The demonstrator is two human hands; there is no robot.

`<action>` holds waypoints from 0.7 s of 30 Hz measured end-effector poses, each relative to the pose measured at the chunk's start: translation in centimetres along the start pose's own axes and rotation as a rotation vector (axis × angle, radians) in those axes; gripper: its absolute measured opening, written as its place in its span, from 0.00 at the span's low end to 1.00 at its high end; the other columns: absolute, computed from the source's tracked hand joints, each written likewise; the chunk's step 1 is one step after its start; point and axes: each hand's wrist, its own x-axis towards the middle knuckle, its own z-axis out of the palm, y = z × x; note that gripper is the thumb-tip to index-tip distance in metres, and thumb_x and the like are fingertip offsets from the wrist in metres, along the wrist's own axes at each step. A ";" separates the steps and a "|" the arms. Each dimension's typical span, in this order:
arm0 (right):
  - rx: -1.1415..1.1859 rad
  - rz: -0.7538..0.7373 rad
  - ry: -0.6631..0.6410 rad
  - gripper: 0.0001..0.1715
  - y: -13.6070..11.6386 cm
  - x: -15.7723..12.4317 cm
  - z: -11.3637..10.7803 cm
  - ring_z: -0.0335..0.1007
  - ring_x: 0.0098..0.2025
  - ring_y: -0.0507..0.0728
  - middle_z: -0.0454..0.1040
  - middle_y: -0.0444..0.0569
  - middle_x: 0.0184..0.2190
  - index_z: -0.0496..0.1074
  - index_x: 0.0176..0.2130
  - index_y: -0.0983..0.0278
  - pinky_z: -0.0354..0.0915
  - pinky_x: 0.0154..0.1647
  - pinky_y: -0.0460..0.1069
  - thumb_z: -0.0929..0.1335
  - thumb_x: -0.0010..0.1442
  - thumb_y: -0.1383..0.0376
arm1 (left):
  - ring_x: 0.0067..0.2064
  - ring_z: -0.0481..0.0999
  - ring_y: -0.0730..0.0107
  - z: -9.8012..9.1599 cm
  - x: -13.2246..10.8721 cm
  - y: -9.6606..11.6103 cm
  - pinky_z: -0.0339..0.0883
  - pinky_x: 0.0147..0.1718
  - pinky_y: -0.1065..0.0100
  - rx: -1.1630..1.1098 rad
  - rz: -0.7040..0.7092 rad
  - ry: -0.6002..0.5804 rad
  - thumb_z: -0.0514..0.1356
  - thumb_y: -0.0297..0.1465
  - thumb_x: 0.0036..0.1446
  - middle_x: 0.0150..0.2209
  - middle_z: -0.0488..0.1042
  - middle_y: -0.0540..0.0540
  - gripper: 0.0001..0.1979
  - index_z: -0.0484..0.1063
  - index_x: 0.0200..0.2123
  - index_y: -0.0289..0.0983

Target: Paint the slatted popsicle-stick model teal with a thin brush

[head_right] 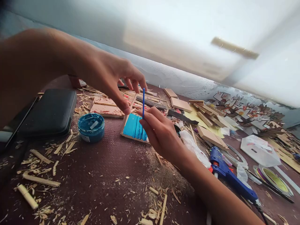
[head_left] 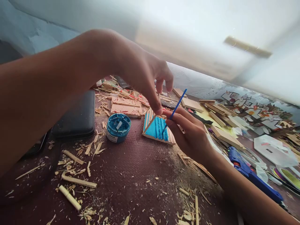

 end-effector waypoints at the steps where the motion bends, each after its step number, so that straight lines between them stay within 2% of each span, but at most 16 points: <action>1: 0.002 -0.015 -0.006 0.14 0.0 0.0 0.0 0.71 0.40 0.57 0.73 0.51 0.40 0.75 0.54 0.62 0.69 0.38 0.53 0.65 0.74 0.72 | 0.57 0.78 0.55 0.0 0.0 0.0 0.73 0.56 0.54 0.003 -0.001 0.005 0.69 0.66 0.37 0.57 0.77 0.56 0.51 0.69 0.65 0.55; 6: 0.064 -0.055 -0.053 0.12 -0.3 0.1 0.0 0.71 0.42 0.56 0.71 0.49 0.39 0.74 0.51 0.61 0.70 0.42 0.53 0.65 0.74 0.74 | 0.53 0.80 0.56 -0.2 -0.2 0.5 0.72 0.58 0.50 0.023 -0.027 0.022 0.70 0.65 0.37 0.57 0.78 0.56 0.50 0.70 0.64 0.57; 12: 0.094 -0.066 -0.055 0.22 -0.4 0.1 0.0 0.68 0.38 0.55 0.69 0.47 0.38 0.72 0.61 0.59 0.68 0.39 0.52 0.66 0.73 0.74 | 0.53 0.79 0.58 -0.2 -0.1 0.7 0.73 0.57 0.52 0.016 -0.020 0.015 0.70 0.64 0.36 0.57 0.78 0.56 0.50 0.71 0.63 0.55; 16: 0.108 -0.043 -0.057 0.24 -0.7 0.0 -0.1 0.66 0.36 0.55 0.66 0.45 0.35 0.72 0.63 0.57 0.66 0.38 0.52 0.66 0.73 0.75 | 0.54 0.79 0.55 -0.2 -0.2 0.6 0.72 0.57 0.50 0.007 -0.009 0.010 0.71 0.64 0.37 0.56 0.79 0.55 0.49 0.71 0.64 0.55; 21: 0.075 -0.042 -0.048 0.21 -0.7 0.0 -0.2 0.68 0.38 0.55 0.70 0.48 0.38 0.73 0.60 0.59 0.66 0.37 0.52 0.66 0.73 0.74 | 0.60 0.75 0.51 -0.3 0.0 0.3 0.69 0.61 0.52 -0.053 -0.021 -0.016 0.72 0.63 0.36 0.60 0.77 0.54 0.51 0.71 0.64 0.54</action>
